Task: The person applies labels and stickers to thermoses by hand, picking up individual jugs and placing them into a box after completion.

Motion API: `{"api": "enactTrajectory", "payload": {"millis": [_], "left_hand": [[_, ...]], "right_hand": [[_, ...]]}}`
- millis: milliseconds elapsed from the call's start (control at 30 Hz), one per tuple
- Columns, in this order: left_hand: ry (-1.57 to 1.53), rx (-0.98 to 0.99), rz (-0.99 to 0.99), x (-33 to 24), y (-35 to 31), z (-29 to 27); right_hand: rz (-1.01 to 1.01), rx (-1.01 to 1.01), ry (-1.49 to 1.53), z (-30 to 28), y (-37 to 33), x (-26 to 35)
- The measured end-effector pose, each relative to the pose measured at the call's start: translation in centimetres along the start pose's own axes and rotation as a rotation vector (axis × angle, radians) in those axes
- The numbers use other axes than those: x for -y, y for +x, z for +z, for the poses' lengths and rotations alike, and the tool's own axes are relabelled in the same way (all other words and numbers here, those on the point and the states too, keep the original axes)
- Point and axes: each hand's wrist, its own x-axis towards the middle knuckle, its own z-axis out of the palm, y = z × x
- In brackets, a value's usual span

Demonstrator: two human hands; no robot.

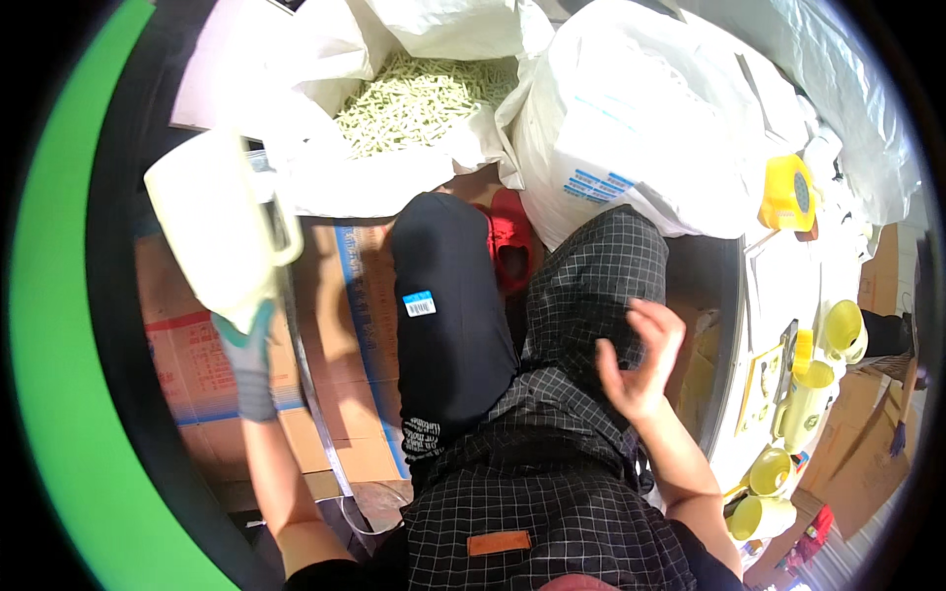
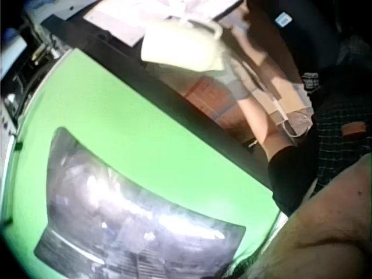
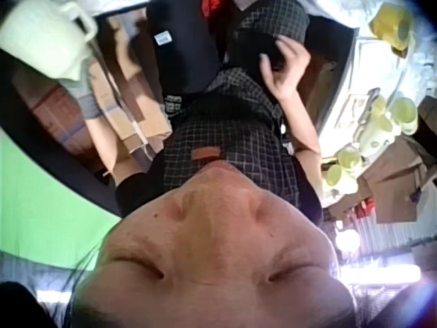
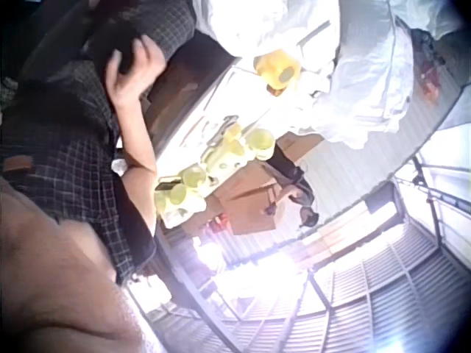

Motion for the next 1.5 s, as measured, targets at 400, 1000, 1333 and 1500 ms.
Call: {"api": "enactTrajectory", "payload": {"millis": [400,1000,1333,1500], "left_hand": [[-0.468,1.211,-0.545,-19.7,-22.8,13.5],[0.406,0.402,1.214,-17.8,-23.8,19.7],[0.371,-0.174,1.179,-22.9,-16.3,19.4],[0.364,-0.305,1.179,-25.3,-10.5,20.3]], "right_hand": [[-0.314,0.171,0.153,-0.4,2.7,6.8],[0.078,0.203,0.258,2.6,-0.6,5.1],[-0.213,0.023,0.473,5.7,11.4,5.6],[-0.310,-0.052,0.451,8.6,18.4,5.4]]}}
